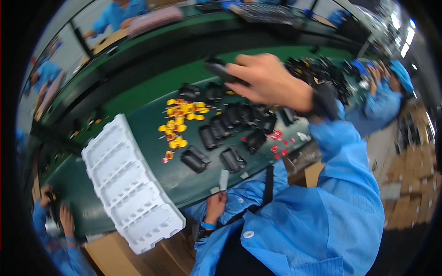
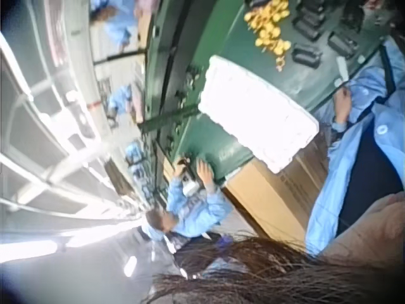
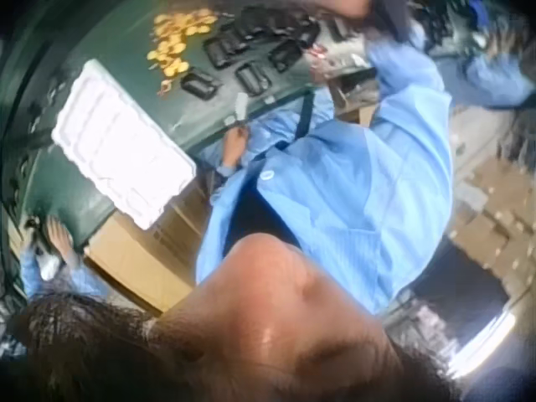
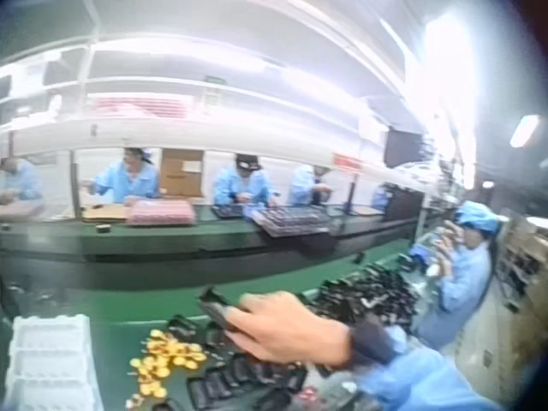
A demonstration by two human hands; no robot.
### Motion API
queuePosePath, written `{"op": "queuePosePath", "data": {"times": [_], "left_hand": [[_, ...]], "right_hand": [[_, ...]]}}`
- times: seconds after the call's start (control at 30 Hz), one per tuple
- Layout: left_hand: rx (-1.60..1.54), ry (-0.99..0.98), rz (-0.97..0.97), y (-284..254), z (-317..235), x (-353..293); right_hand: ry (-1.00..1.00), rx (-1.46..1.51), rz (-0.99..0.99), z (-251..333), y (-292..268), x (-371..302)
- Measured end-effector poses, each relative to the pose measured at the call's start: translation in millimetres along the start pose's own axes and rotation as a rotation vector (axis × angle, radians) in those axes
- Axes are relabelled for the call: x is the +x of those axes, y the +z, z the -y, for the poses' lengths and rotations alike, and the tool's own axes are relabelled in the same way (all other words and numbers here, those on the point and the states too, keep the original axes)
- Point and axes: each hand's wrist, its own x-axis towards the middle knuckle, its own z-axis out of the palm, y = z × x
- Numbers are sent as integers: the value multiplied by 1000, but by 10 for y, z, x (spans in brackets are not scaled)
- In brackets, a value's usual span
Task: Assembling small yellow and red plastic components onto black plastic housings on a production line.
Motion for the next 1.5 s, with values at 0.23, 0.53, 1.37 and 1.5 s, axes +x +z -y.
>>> {"op": "queuePosePath", "data": {"times": [0.23,0.53,1.37,1.5], "left_hand": [[-31,27,301,94,-108,173],[265,283,192,-17,-695,-254],[804,297,-1205,-1727,-1610,-1076],[126,288,-1601,-1797,-1783,-1024]], "right_hand": [[677,-224,162,1112,-559,-2414],[800,-518,456,449,258,-2856],[465,704,-202,1698,690,-1835],[204,930,43,1646,775,-1660]]}}
